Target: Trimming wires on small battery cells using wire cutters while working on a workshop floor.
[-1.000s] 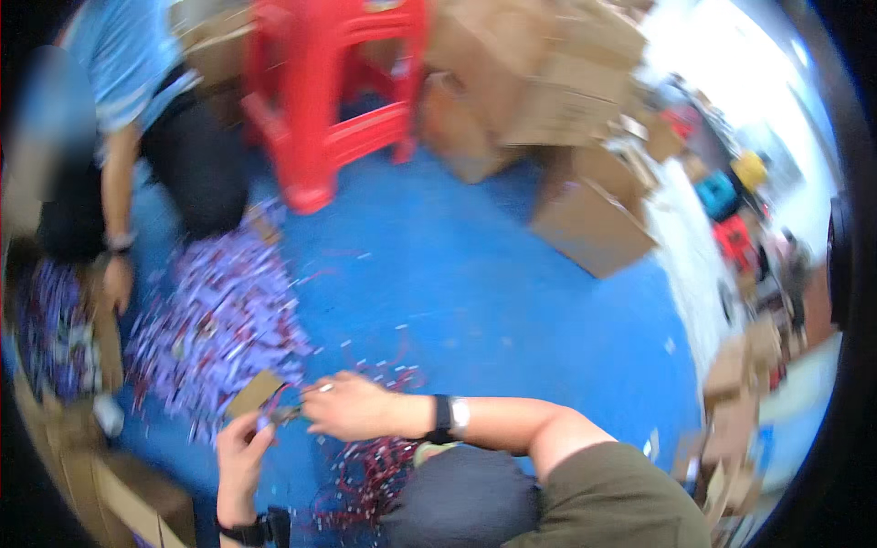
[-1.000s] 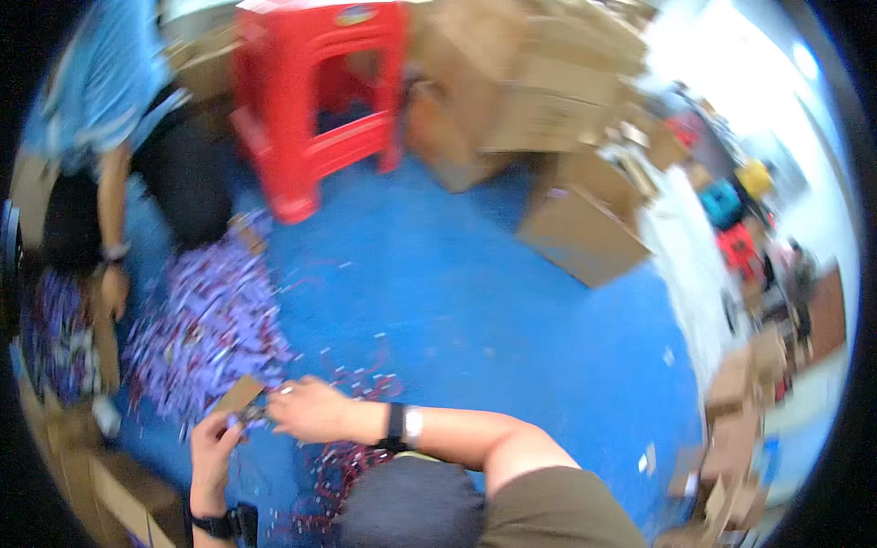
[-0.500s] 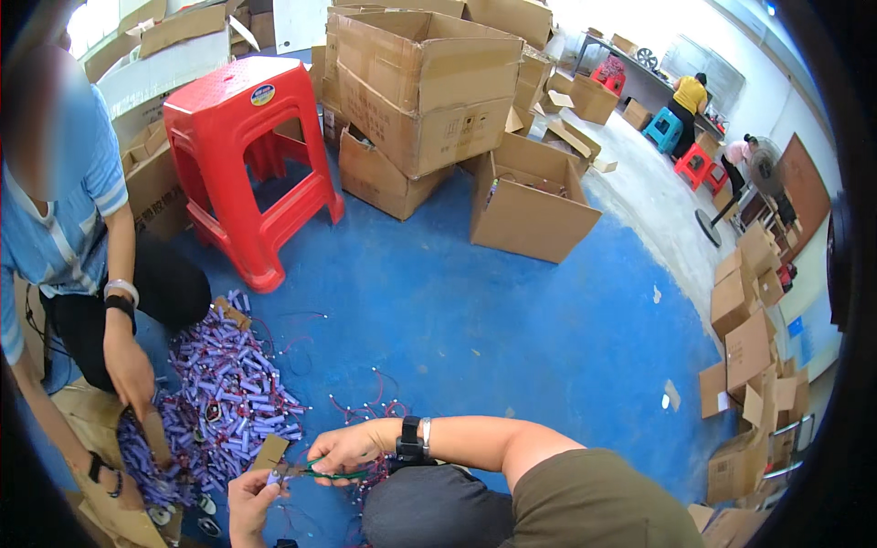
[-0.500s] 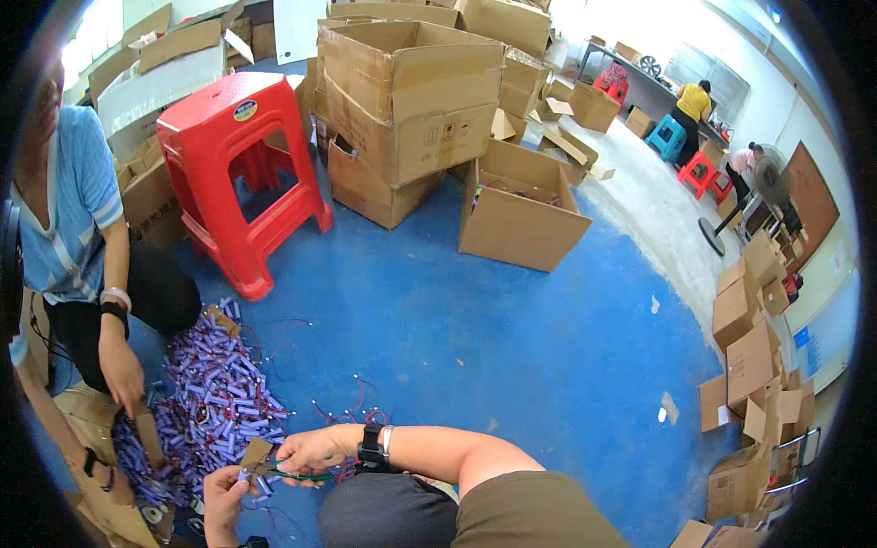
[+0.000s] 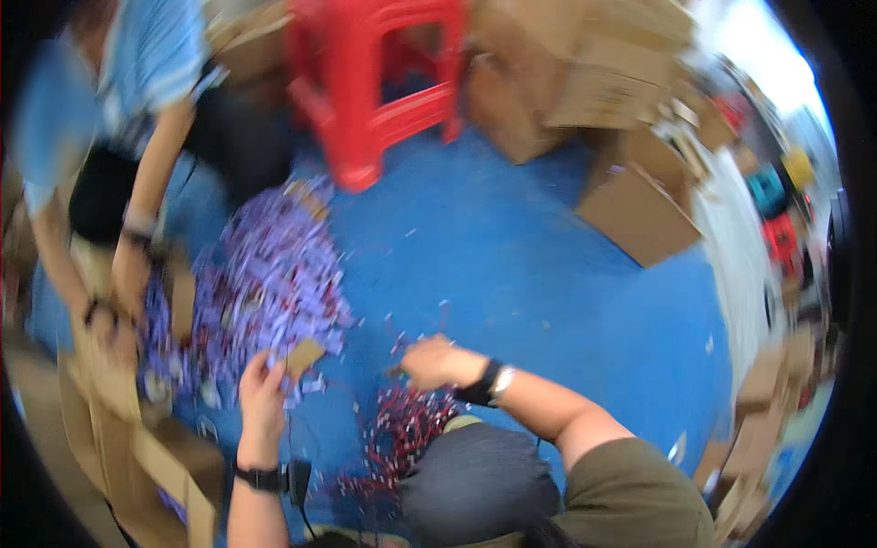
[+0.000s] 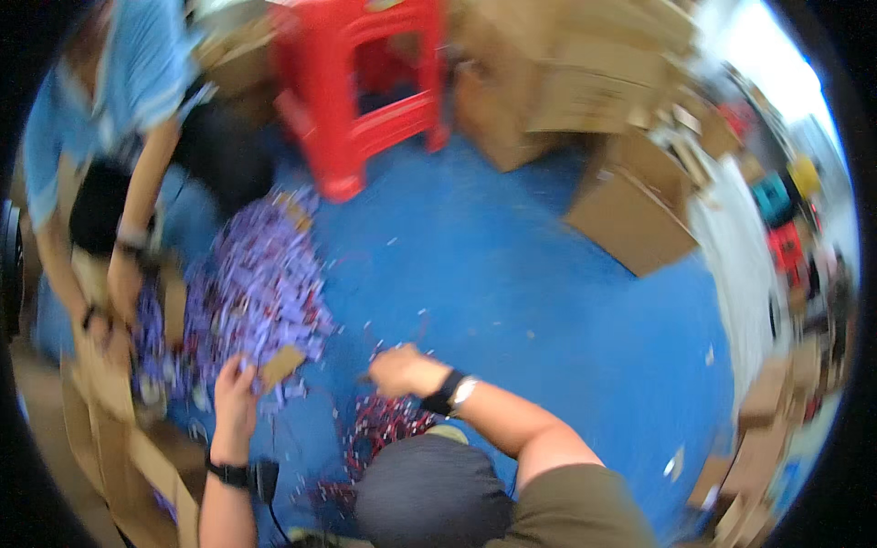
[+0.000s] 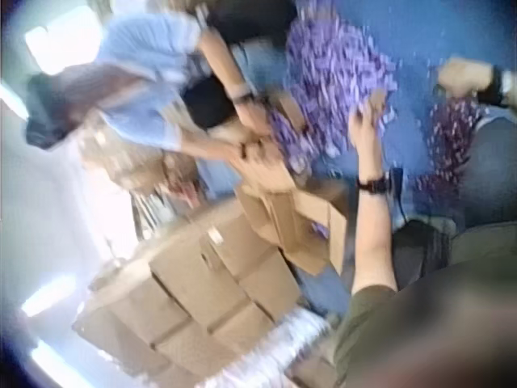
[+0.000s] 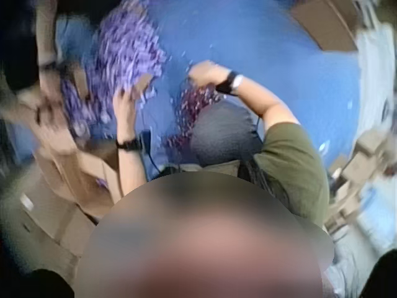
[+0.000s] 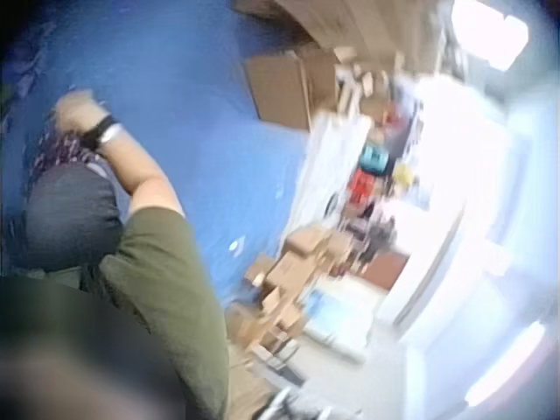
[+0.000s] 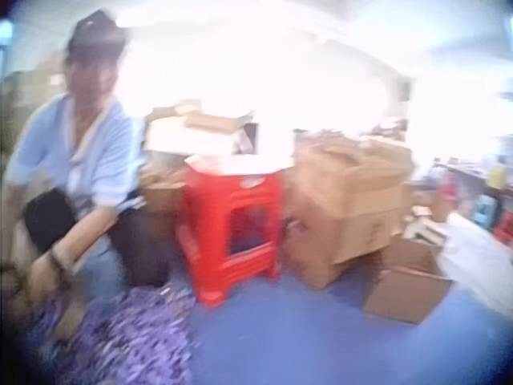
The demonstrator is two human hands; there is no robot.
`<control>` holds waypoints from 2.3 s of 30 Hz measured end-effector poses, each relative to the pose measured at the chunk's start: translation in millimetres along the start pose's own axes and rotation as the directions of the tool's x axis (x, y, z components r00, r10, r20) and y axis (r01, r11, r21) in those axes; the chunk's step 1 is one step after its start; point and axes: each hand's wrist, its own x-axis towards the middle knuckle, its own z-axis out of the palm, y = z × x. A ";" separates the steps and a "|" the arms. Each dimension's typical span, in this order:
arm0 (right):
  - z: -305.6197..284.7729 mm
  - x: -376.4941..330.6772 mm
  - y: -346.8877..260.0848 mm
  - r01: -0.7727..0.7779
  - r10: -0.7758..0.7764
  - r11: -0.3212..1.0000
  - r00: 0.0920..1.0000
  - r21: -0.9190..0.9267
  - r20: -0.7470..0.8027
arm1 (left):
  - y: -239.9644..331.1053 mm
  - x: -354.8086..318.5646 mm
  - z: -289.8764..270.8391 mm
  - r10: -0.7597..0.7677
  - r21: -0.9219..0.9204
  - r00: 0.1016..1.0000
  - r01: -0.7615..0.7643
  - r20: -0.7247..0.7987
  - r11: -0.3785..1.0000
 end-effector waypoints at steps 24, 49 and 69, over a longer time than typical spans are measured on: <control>3.9 26.2 -41.4 0.337 -0.414 0.910 0.719 -0.240 -0.558 | -66.4 -7.9 22.6 -0.388 -0.514 0.921 0.342 0.019 0.786; 20.7 39.4 -21.9 0.040 -0.158 0.981 0.723 -0.188 -0.673 | -130.3 -8.9 4.1 -0.337 -0.054 0.936 0.333 -0.101 0.941; 3.6 17.4 12.8 0.164 -0.174 0.950 0.985 0.266 0.012 | -124.5 46.8 -64.1 -0.443 0.042 0.895 0.445 -0.055 0.894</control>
